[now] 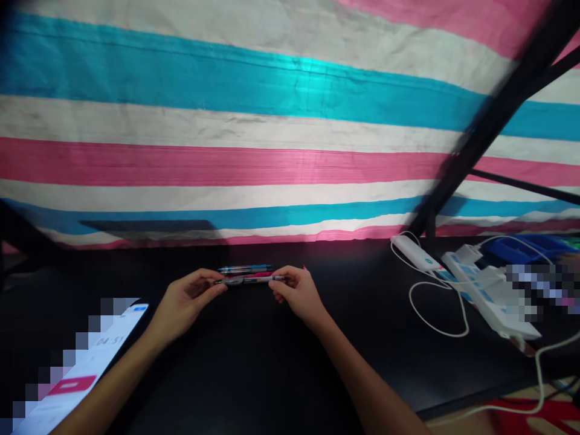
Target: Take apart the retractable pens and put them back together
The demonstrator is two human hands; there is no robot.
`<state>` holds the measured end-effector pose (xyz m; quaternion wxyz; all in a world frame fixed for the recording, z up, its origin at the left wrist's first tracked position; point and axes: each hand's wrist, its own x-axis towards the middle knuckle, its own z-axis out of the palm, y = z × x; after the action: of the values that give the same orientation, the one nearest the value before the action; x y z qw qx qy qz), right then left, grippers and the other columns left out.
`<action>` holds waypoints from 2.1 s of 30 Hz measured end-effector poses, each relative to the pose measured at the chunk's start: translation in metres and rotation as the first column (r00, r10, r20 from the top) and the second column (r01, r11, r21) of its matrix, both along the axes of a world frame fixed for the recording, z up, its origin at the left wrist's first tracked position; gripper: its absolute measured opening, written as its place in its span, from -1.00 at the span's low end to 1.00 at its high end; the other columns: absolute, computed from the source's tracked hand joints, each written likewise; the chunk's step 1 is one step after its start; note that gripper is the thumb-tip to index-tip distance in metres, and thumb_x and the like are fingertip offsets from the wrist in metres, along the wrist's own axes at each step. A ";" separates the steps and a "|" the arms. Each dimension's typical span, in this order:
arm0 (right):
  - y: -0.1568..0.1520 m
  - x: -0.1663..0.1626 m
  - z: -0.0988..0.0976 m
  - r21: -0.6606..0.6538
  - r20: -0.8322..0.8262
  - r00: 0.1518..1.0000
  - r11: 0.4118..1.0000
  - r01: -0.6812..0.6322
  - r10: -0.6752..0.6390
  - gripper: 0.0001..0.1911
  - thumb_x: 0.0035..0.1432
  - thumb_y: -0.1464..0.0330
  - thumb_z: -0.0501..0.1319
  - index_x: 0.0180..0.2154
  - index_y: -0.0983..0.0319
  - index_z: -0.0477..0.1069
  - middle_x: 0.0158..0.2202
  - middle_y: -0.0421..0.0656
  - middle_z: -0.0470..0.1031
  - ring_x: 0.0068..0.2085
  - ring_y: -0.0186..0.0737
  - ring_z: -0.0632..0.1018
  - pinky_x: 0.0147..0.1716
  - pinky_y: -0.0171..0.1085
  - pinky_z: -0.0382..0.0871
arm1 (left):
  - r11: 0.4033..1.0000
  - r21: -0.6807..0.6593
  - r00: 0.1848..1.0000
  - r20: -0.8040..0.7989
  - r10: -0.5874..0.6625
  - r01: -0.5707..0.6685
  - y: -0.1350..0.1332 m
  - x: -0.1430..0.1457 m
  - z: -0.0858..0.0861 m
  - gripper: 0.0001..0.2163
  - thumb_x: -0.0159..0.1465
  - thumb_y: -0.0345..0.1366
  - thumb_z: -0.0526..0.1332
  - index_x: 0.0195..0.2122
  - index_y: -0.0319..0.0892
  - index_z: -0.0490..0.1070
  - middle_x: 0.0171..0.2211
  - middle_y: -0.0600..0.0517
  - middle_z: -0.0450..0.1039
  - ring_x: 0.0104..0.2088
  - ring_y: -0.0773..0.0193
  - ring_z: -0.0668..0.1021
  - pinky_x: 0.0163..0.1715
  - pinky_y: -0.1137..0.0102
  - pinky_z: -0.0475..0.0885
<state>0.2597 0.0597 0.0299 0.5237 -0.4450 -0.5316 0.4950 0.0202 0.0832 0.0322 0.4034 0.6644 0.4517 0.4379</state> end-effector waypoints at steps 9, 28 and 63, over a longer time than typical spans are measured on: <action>0.000 0.000 -0.001 -0.040 -0.087 0.996 0.999 -0.035 0.031 -0.91 0.03 0.37 0.25 -0.41 0.25 0.36 -0.65 -0.31 0.35 -0.64 -0.44 0.32 -0.65 -0.42 0.18 | 0.999 -0.018 0.999 -0.017 -0.034 0.034 -0.003 0.000 0.003 -0.79 0.16 -0.18 0.30 -0.24 -0.16 0.41 -0.42 0.10 0.42 -0.40 0.33 0.48 -0.40 0.47 0.33; -0.001 0.009 0.001 -0.357 -0.515 0.842 0.852 -0.383 0.163 -0.59 0.00 0.30 0.37 -0.54 0.26 0.12 -0.65 -0.33 0.21 -0.64 -0.57 0.12 -0.64 -0.46 -0.19 | 0.630 0.709 0.837 -0.522 0.168 0.316 -0.010 -0.002 0.004 -0.83 0.28 -0.54 0.11 -0.14 -0.25 0.37 -0.36 -0.04 0.41 -0.33 0.24 0.39 -0.32 0.36 0.35; -0.014 0.001 0.013 -0.289 -0.222 0.890 0.845 -0.451 0.399 -0.47 0.19 0.09 0.16 -0.64 0.22 0.02 -0.70 -0.38 -0.03 -0.67 -0.51 -0.04 -0.67 -0.35 -0.28 | 0.697 0.627 0.800 -0.586 0.128 0.347 -0.012 0.000 0.009 -0.82 0.33 -0.45 0.01 -0.41 -0.21 0.31 -0.48 0.01 0.28 -0.41 0.24 0.28 -0.44 0.37 0.24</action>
<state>0.2605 0.0454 0.0426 0.3572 -0.3584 -0.4840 0.7139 0.0205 0.0708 0.0409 -0.0171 0.8955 0.3067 0.3221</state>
